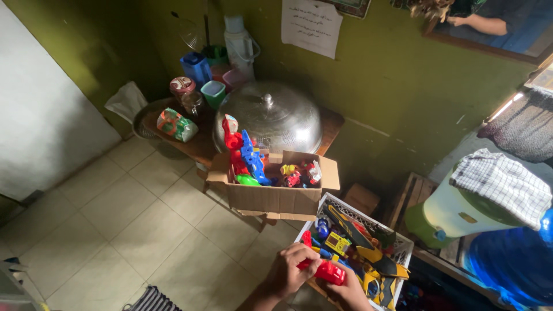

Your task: The person sorts various plastic toys from a blue basket and a white crate into a cardboard box. They pick up individual items, briefly inspect them, and place them into the box.

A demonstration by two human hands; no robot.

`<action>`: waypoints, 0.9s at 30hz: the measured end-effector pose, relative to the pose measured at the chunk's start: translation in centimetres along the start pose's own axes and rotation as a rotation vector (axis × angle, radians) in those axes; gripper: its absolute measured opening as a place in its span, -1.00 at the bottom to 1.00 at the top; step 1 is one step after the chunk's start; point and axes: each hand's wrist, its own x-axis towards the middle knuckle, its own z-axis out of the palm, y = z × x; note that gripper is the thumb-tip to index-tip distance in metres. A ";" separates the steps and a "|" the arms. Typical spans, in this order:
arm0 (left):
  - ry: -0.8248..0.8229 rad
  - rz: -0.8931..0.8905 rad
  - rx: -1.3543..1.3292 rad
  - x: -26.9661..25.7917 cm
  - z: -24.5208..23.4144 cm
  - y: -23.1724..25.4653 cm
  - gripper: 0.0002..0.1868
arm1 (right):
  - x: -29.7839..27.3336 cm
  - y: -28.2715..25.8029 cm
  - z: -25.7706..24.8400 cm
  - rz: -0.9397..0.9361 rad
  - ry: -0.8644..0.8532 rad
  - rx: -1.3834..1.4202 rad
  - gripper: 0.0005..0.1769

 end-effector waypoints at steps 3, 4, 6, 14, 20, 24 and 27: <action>-0.019 0.016 -0.014 0.2 -0.1 0.0 -0.80 | -0.4 0.0 0.2 0.072 -0.020 0.114 -0.29; -0.020 0.016 -0.012 0.2 -0.1 0.0 -0.79 | -0.6 0.1 0.4 0.086 -0.028 0.165 -0.33; -0.035 0.012 -0.011 0.4 -0.2 0.1 -0.79 | -0.9 0.2 0.6 0.182 -0.028 0.184 -0.45; -0.064 -0.088 -0.110 0.7 -0.8 -1.1 -0.70 | -0.3 -2.0 1.3 0.150 0.004 0.190 -0.57; -0.027 -0.367 -0.509 -0.6 -1.2 -4.5 -0.56 | -1.1 -8.9 3.9 0.171 -0.060 0.334 -0.61; 0.009 -0.405 -0.679 -1.3 -1.9 -6.3 -0.56 | -1.1 -12.3 6.6 0.289 0.052 0.469 -0.64; 0.023 -0.420 -0.653 -1.3 -2.7 -6.9 -0.58 | -0.6 -13.5 8.1 0.320 0.041 0.507 -0.68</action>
